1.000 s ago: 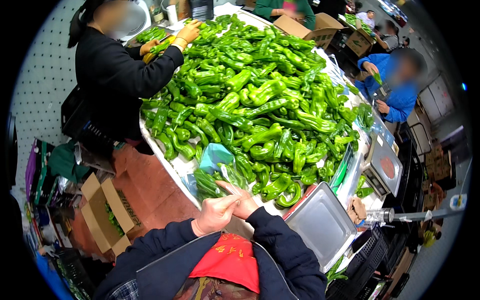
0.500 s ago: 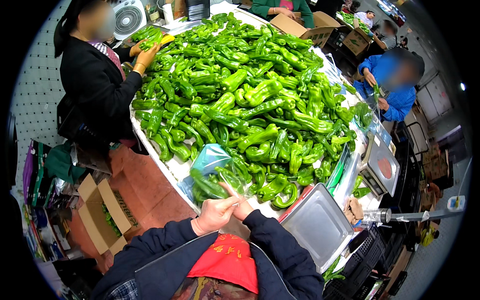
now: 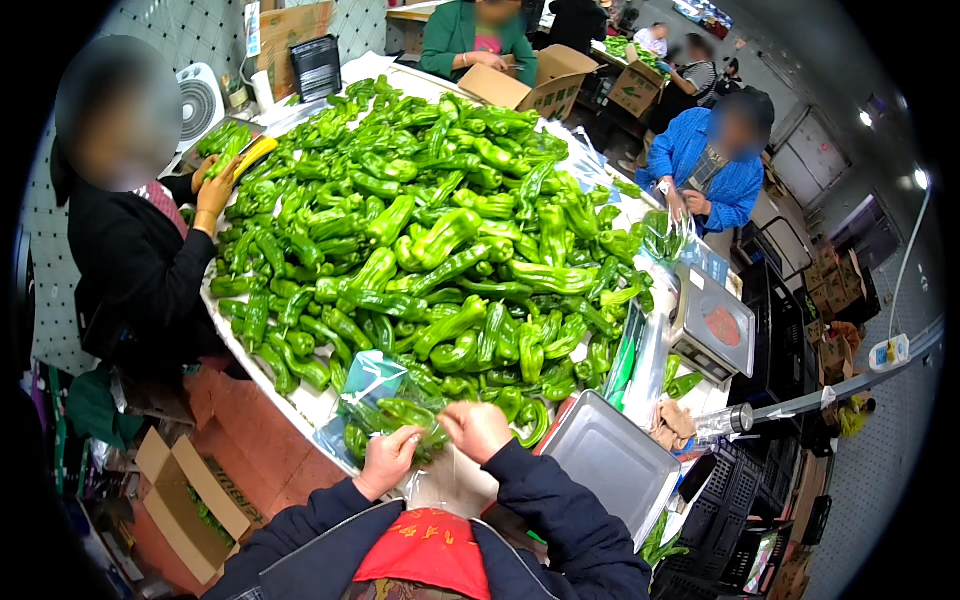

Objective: The person repeatedly picks green peppers from a large pile, places them into clear plastic bags, weighs each bag on a digital scale, and then sets the sealed bags aside. The process is repeated continuously with multiple bags.

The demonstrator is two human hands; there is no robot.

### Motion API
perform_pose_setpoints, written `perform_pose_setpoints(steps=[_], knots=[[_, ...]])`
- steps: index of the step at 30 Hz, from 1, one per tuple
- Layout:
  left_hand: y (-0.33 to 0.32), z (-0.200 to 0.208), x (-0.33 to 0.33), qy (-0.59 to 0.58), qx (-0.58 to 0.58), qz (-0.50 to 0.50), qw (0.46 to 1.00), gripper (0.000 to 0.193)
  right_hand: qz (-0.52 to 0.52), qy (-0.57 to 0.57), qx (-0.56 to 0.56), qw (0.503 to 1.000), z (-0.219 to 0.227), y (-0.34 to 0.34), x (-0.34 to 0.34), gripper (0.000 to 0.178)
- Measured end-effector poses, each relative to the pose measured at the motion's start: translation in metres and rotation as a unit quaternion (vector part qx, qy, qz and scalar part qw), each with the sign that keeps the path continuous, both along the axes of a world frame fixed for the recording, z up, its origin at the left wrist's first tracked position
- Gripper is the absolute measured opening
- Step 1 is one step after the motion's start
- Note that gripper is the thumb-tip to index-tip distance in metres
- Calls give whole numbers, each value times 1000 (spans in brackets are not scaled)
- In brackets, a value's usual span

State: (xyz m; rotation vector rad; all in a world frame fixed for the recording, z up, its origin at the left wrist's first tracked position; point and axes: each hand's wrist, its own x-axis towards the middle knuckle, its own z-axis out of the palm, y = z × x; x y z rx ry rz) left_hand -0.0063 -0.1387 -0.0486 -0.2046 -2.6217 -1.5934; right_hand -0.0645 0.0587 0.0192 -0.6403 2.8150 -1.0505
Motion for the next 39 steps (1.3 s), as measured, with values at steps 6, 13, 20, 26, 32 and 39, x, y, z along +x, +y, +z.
perform_pose_setpoints(steps=[6,13,20,26,32,39], knots=[[-2,6,-6,-47,-2,-16,999,12,-73,211,105,969,21,8,-95,48],[-2,9,-8,-38,-3,-26,999,12,-18,199,297,934,-17,18,-146,33],[0,-1,-7,-59,-2,-28,998,10,-62,160,173,970,8,63,-120,31],[1,6,-10,-50,3,-34,998,9,-149,119,86,978,6,134,-124,29],[4,8,-14,-51,8,-44,998,9,-160,32,168,972,-19,143,-120,39],[4,4,-13,-48,0,-45,998,8,-158,53,181,969,-17,131,-115,48]])
